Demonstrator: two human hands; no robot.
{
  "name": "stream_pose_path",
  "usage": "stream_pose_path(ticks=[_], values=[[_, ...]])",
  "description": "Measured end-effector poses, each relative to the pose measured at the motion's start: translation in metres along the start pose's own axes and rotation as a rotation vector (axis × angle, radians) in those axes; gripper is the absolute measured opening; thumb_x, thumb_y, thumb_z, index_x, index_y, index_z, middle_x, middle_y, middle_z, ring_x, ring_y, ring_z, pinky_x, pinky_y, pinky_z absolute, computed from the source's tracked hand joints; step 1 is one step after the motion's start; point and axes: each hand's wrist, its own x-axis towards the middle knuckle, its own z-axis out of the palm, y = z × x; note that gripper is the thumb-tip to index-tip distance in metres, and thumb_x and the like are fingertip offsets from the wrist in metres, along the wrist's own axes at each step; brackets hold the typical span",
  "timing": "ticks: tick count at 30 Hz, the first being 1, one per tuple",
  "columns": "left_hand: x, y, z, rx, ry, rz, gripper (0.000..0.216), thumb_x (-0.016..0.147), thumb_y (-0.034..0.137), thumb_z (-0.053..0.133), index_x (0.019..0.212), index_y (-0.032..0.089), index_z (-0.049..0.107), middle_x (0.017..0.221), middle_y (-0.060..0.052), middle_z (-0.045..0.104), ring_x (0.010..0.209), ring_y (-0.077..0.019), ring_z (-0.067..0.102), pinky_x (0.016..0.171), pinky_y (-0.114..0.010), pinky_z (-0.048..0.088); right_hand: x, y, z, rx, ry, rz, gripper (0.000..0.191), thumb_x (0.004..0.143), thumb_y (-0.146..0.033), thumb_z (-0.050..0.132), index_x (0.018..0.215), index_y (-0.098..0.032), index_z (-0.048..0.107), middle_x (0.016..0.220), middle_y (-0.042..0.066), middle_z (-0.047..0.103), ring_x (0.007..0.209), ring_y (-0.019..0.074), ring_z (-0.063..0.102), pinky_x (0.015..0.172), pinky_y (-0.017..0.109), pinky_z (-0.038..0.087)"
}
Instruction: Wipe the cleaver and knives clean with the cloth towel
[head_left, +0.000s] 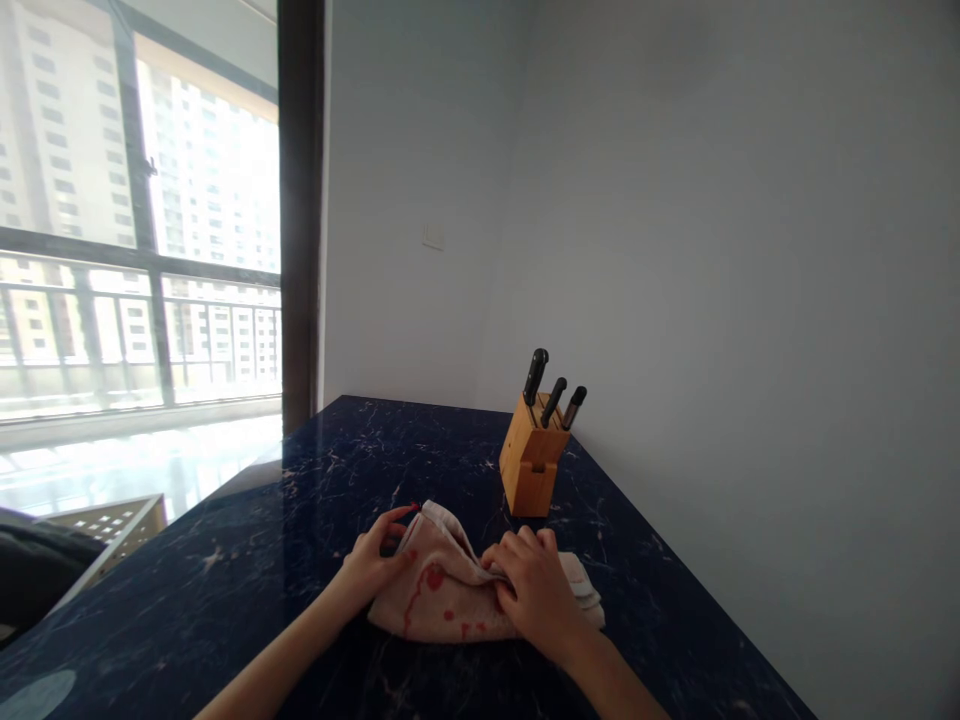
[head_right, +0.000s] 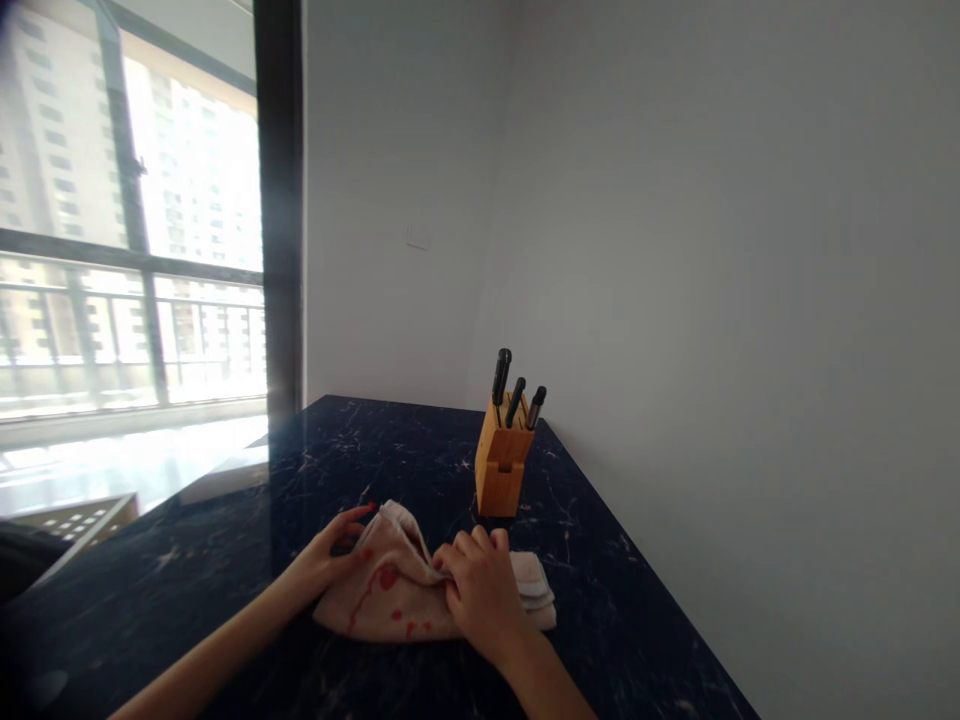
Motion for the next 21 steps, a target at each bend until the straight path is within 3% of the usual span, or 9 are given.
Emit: stream_pose_path(ticks=[5, 9, 12, 17, 21], values=[[0.002, 0.011, -0.008, -0.039, -0.066, 0.068, 0.053, 0.065, 0.034, 0.057, 0.115, 0.016, 0.05, 0.088, -0.003, 0.064, 0.086, -0.0204, 0.058, 0.078, -0.032, 0.046, -0.001, -0.003, -0.005, -0.023, -0.034, -0.033, 0.022, 0.077, -0.013, 0.047, 0.092, -0.028, 0.053, 0.086, -0.003, 0.052, 0.086, 0.0153, 0.041, 0.075, 0.03, 0.021], [0.002, 0.018, -0.016, 0.047, -0.05, 0.067, 0.042, 0.066, 0.034, 0.057, 0.104, 0.015, 0.057, 0.099, -0.006, 0.063, 0.094, -0.023, 0.055, 0.084, -0.034, 0.042, -0.001, -0.005, -0.007, -0.016, -0.019, -0.041, 0.024, 0.077, -0.012, 0.049, 0.095, -0.027, 0.053, 0.087, -0.001, 0.052, 0.086, 0.016, 0.041, 0.075, 0.031, 0.021], [0.002, 0.024, -0.023, 0.071, -0.066, 0.092, 0.033, 0.068, 0.033, 0.056, 0.097, 0.017, 0.06, 0.093, -0.004, 0.065, 0.091, -0.0235, 0.055, 0.085, -0.036, 0.04, -0.001, -0.005, -0.008, -0.044, -0.004, -0.035, 0.027, 0.077, -0.011, 0.049, 0.099, -0.027, 0.053, 0.087, -0.001, 0.053, 0.087, 0.0165, 0.041, 0.077, 0.032, 0.02], [0.002, 0.037, -0.036, 0.068, -0.205, 0.197, 0.017, 0.068, 0.024, 0.053, 0.081, 0.016, 0.061, 0.082, -0.003, 0.063, 0.083, -0.021, 0.057, 0.078, -0.031, 0.043, -0.002, -0.003, -0.007, -0.034, 0.001, -0.063, 0.027, 0.078, -0.014, 0.05, 0.102, -0.027, 0.051, 0.09, 0.0, 0.053, 0.087, 0.017, 0.04, 0.078, 0.033, 0.02], [-0.001, 0.043, -0.049, 0.139, -0.324, 0.199, 0.013, 0.067, 0.021, 0.053, 0.077, 0.017, 0.061, 0.082, -0.001, 0.061, 0.081, -0.0185, 0.056, 0.076, -0.029, 0.043, -0.003, -0.004, -0.007, -0.066, -0.052, -0.095, 0.028, 0.078, -0.017, 0.05, 0.105, -0.026, 0.049, 0.093, -0.001, 0.053, 0.089, 0.0169, 0.04, 0.08, 0.033, 0.02]])
